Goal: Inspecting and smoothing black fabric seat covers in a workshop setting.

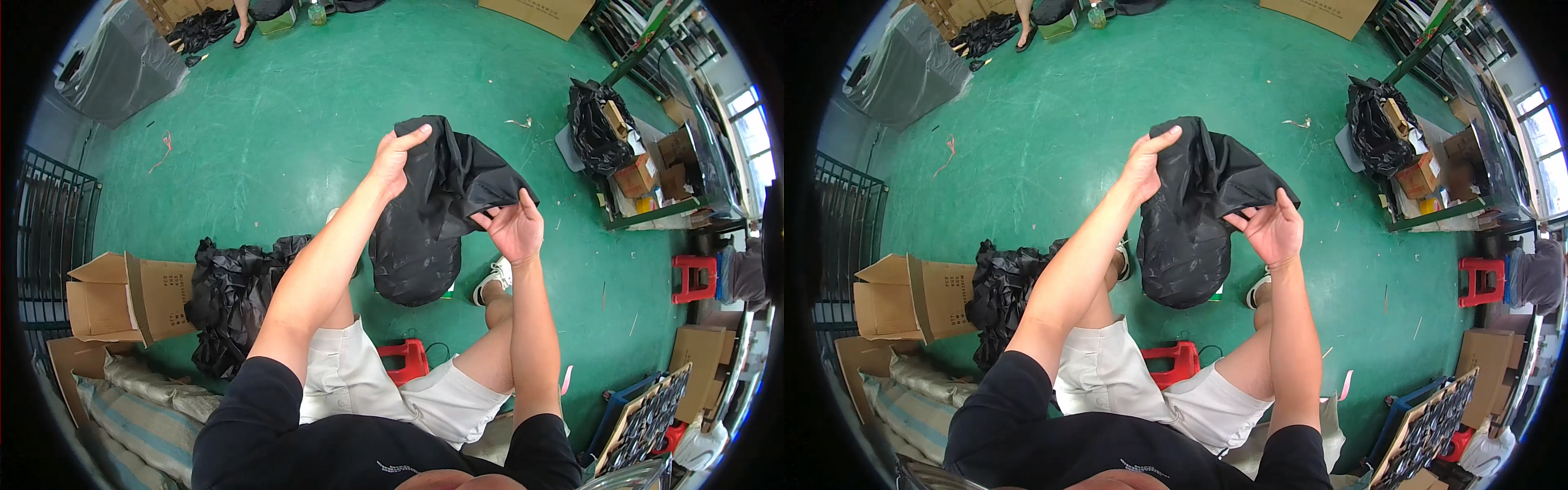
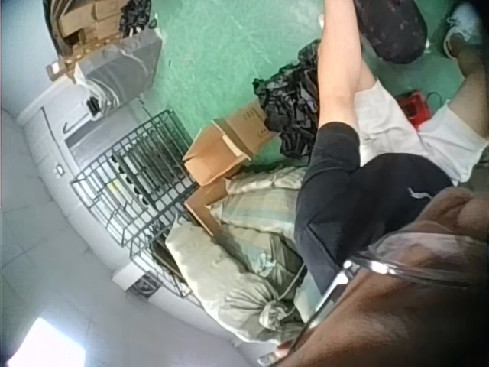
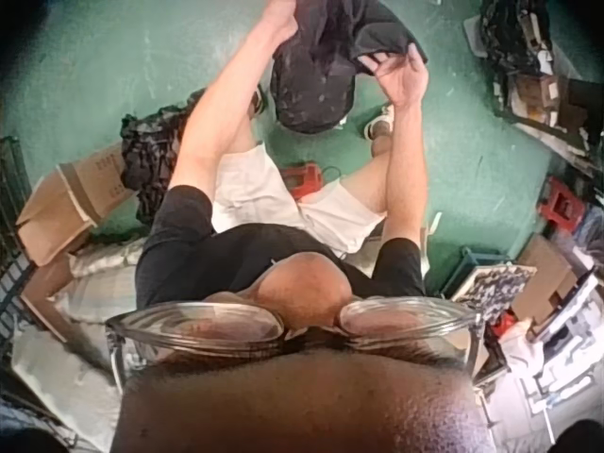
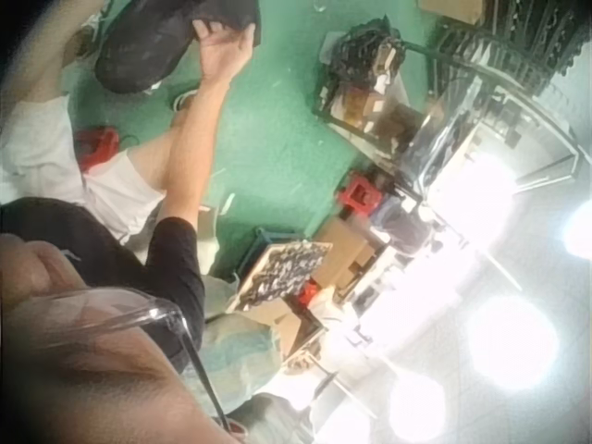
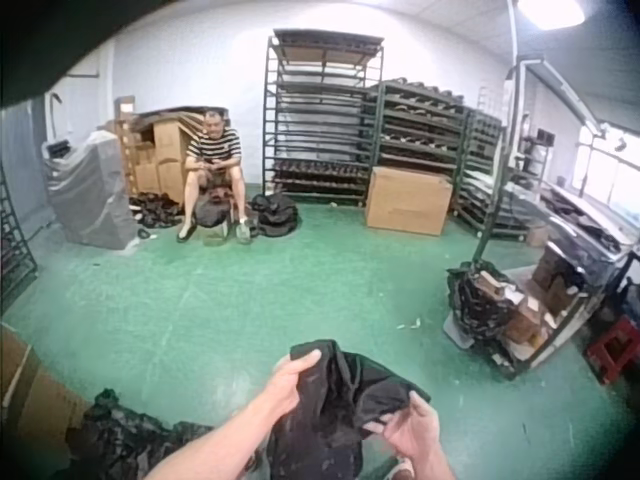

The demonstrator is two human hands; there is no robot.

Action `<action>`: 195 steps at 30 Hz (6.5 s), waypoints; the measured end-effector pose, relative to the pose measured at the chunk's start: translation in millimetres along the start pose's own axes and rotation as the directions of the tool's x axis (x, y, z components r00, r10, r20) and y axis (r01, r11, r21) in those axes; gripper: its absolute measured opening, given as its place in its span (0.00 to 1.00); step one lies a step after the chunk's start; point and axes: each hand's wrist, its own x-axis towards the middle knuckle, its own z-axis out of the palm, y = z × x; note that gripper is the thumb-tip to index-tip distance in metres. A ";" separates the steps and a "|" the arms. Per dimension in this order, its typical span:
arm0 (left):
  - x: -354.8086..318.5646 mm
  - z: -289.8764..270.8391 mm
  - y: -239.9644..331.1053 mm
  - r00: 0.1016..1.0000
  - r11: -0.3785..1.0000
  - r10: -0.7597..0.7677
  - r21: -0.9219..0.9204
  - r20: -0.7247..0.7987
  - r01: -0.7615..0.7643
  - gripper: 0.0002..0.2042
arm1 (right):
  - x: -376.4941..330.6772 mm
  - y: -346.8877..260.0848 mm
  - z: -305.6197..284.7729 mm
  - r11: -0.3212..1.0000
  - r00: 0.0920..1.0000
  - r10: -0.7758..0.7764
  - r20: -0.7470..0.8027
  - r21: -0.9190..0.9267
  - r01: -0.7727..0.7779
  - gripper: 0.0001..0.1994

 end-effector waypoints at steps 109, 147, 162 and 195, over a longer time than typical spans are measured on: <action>-12.0 0.4 -9.3 0.768 0.814 -0.556 0.393 0.317 0.428 0.17 | -25.5 -32.2 -42.6 0.987 0.991 -0.094 0.100 0.141 0.079 0.26; 27.4 -36.0 -4.1 0.995 0.913 0.095 -0.400 0.019 -0.079 0.28 | -32.4 -25.9 18.9 0.973 0.974 -0.223 -0.029 -0.058 0.221 0.28; 1.8 7.7 -17.4 0.925 0.945 -0.319 -0.142 -0.205 0.294 0.18 | -21.9 -33.3 -20.2 0.964 0.930 -0.259 -0.261 -0.016 0.264 0.18; 65.4 -188.3 -99.5 0.572 0.976 -0.042 0.089 -0.819 0.200 0.27 | 74.8 56.5 -187.1 0.943 0.590 -0.025 -0.807 -0.216 -0.255 0.16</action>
